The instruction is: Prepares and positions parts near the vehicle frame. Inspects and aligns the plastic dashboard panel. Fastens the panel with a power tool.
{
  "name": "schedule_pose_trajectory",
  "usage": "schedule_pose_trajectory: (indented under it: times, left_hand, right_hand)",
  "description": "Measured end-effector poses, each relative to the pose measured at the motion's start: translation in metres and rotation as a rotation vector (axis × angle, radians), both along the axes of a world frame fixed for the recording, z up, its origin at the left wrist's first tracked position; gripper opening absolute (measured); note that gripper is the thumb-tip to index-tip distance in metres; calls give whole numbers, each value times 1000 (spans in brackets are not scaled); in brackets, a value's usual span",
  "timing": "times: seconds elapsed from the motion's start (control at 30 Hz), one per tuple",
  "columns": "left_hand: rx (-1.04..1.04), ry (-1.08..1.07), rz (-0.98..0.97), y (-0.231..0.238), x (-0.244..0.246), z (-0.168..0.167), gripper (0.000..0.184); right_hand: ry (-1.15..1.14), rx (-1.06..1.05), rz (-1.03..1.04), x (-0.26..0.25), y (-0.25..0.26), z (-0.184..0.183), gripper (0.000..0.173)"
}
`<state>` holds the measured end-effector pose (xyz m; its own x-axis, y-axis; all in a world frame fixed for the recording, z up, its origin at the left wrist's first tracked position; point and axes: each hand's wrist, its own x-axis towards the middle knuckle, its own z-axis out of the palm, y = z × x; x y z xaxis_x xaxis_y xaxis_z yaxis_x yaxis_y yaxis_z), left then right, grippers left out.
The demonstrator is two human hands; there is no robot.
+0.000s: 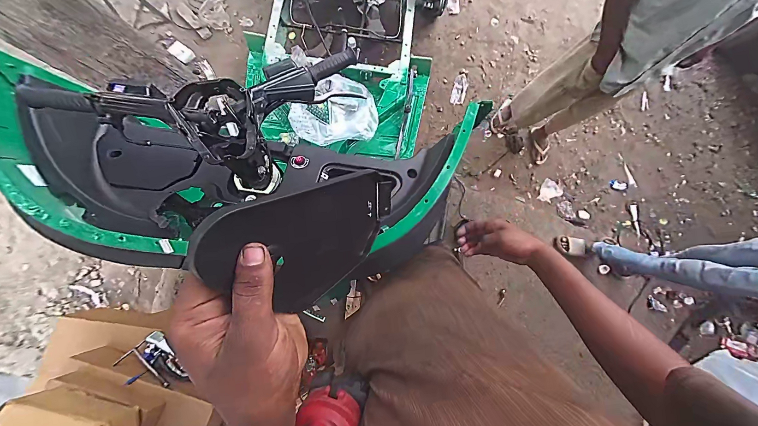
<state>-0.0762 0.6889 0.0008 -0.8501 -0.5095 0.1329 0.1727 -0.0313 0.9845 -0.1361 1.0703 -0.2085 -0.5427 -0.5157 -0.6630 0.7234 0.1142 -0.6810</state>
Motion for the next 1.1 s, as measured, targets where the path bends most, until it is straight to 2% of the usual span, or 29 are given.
schedule_pose_trajectory:
  times: [0.07, 0.17, 0.27, 0.47, 0.73, 0.97, 1.1]
  left_hand:
    - [24, -15, -1, 1, -1, 0, 15]
    - [58, -29, -12, 2, 1, 2, 15]
    - [53, -16, -8, 0, 5, 3, 16]
    - [55, -1, 29, -7, 18, 5, 16]
    - [91, 25, 97, -15, 35, 9, 15]
    - [115, 42, 114, -19, 43, 9, 15]
    - [137, 36, 110, -19, 44, 8, 16]
  right_hand:
    - [5, -205, -43, -1, -7, 27, 37]
    - [60, -333, -64, -1, -22, 62, 33]
    - [95, -432, -77, -3, -44, 87, 29]
    - [223, -497, 52, -10, -88, 122, 31]
    - [160, -709, 43, -15, -134, 133, 33]
    - [-32, -610, -180, -1, -166, 135, 37]
    - [1, -535, -243, 2, -173, 134, 37]
